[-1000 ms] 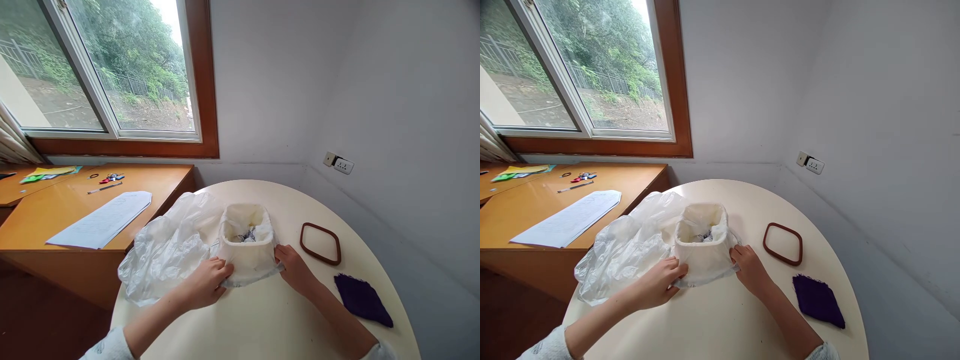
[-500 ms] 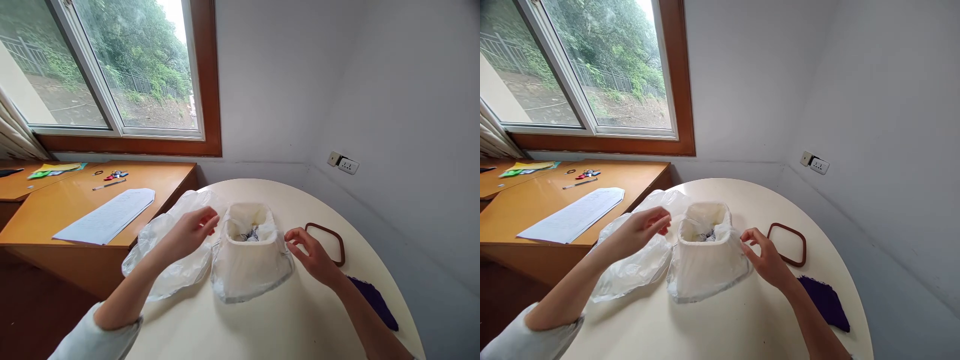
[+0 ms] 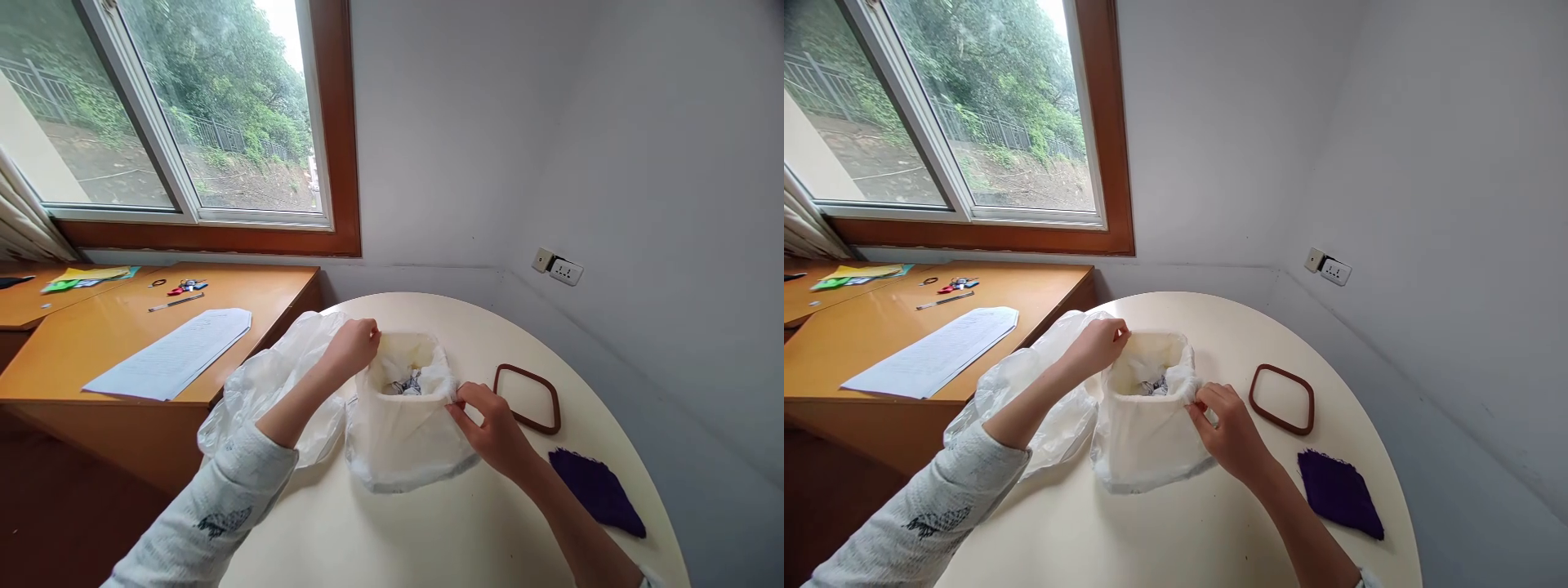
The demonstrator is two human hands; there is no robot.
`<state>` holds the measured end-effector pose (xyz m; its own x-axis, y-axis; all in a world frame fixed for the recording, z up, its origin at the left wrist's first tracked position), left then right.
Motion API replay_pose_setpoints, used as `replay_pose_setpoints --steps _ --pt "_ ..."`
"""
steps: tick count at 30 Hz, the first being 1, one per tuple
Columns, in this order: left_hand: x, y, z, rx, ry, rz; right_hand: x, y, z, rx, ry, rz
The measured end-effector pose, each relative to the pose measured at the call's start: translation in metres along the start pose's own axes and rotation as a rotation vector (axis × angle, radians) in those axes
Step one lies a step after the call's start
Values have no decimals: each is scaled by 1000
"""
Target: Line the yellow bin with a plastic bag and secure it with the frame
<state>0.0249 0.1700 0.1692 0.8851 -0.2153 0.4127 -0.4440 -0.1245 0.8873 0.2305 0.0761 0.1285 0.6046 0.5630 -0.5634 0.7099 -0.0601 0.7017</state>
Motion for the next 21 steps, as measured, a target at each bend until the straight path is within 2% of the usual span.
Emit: replay_pose_setpoints --steps 8,16,19,21 --pt "-6 9 -10 99 -9 22 -2 18 7 34 59 -148" --pt "-23 6 -26 145 23 125 -6 27 24 -31 90 -202" --pt "-29 1 -30 141 32 191 -6 22 28 -93 57 -194" --pt "-32 0 -29 121 39 254 -2 16 29 -200 1 -163"
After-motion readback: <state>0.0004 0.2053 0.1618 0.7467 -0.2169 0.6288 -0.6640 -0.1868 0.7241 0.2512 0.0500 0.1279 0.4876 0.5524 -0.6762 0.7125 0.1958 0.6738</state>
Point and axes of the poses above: each hand's wrist, its own z-axis away from the middle knuckle, its own y-axis out of the back of the hand, x = y × z, the point moved 7 cm from there along -z, towards the middle knuckle, and after that the axes turned 1 degree about -x, right-handed, at the moved point
